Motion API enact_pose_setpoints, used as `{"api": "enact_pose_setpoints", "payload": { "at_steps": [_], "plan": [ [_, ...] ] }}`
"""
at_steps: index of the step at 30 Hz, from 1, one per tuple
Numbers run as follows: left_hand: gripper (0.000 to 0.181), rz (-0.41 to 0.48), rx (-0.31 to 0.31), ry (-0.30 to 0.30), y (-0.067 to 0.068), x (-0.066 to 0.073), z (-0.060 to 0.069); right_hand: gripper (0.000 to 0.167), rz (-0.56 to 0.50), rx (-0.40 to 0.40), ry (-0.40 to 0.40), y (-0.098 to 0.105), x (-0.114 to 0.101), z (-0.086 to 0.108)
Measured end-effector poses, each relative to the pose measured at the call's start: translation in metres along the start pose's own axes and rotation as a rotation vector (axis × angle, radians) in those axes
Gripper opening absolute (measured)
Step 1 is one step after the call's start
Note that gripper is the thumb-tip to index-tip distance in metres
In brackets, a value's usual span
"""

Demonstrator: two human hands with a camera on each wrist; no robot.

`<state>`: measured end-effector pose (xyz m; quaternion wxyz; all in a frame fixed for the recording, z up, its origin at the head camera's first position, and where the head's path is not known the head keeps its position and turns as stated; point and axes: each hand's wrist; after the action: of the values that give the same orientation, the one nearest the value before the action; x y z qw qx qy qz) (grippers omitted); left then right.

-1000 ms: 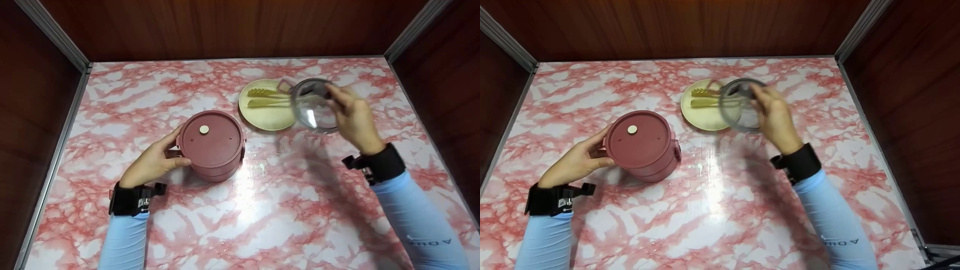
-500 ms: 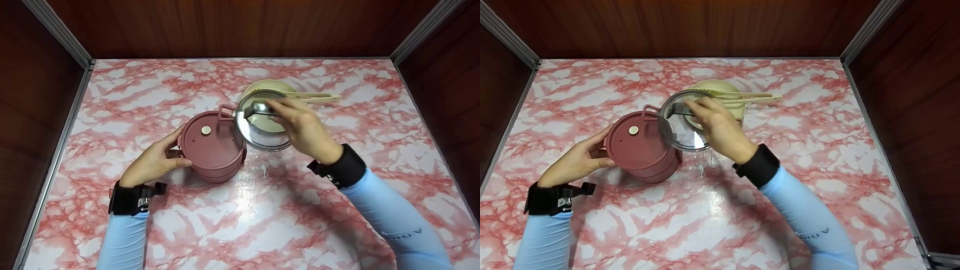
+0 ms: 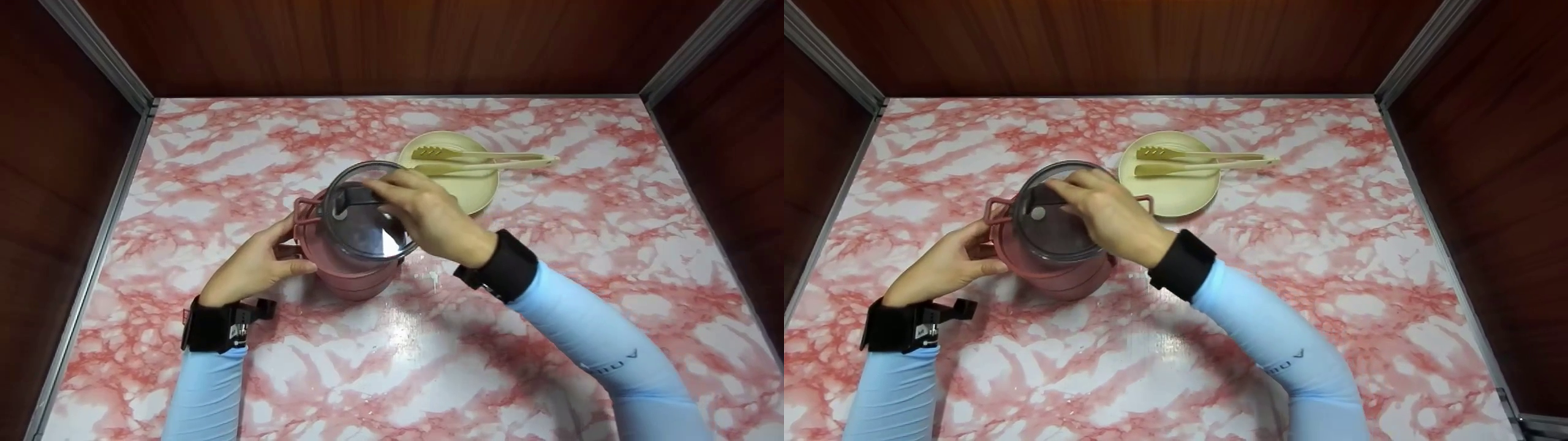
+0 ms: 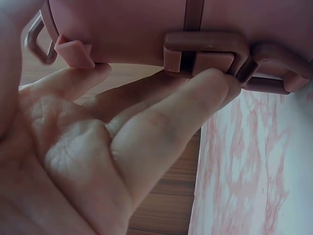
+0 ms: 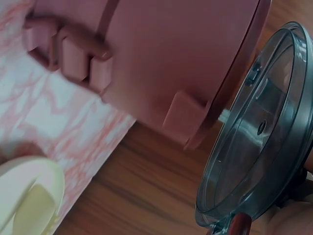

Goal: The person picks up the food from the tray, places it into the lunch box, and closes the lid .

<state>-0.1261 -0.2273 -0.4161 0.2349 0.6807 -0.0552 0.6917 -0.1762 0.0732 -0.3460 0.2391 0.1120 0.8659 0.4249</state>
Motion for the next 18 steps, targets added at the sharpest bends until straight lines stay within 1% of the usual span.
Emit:
{"api": "enact_pose_setpoints", "payload": {
  "at_steps": [3,6,11,14,18],
  "plan": [
    [0.081,0.011,0.004,0.026,0.000,0.000,0.000,0.039,-0.001,-0.029,0.010,-0.008,-0.004,-0.006],
    [0.076,0.017,0.001,0.034,0.000,-0.001,0.000,0.039,-0.007,-0.048,0.026,-0.014,-0.008,-0.010],
    [0.067,0.077,-0.019,0.015,0.000,-0.002,-0.001,0.037,-0.018,-0.068,0.046,-0.023,-0.013,-0.014],
    [0.064,0.097,-0.033,0.006,0.001,-0.004,-0.002,0.037,-0.017,-0.080,0.058,-0.027,-0.014,-0.015],
    [0.061,0.069,-0.030,0.009,0.004,-0.007,-0.004,0.037,-0.007,-0.075,0.062,-0.030,-0.014,-0.014]
  ]
}}
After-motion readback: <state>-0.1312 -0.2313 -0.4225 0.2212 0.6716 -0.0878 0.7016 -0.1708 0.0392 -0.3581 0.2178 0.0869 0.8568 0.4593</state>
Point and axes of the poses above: each hand's wrist, its own z-axis away from the middle knuckle, its own y-axis out of the back of the hand, x = y × z, and after that the axes turned 4 degrees about z, right-handed
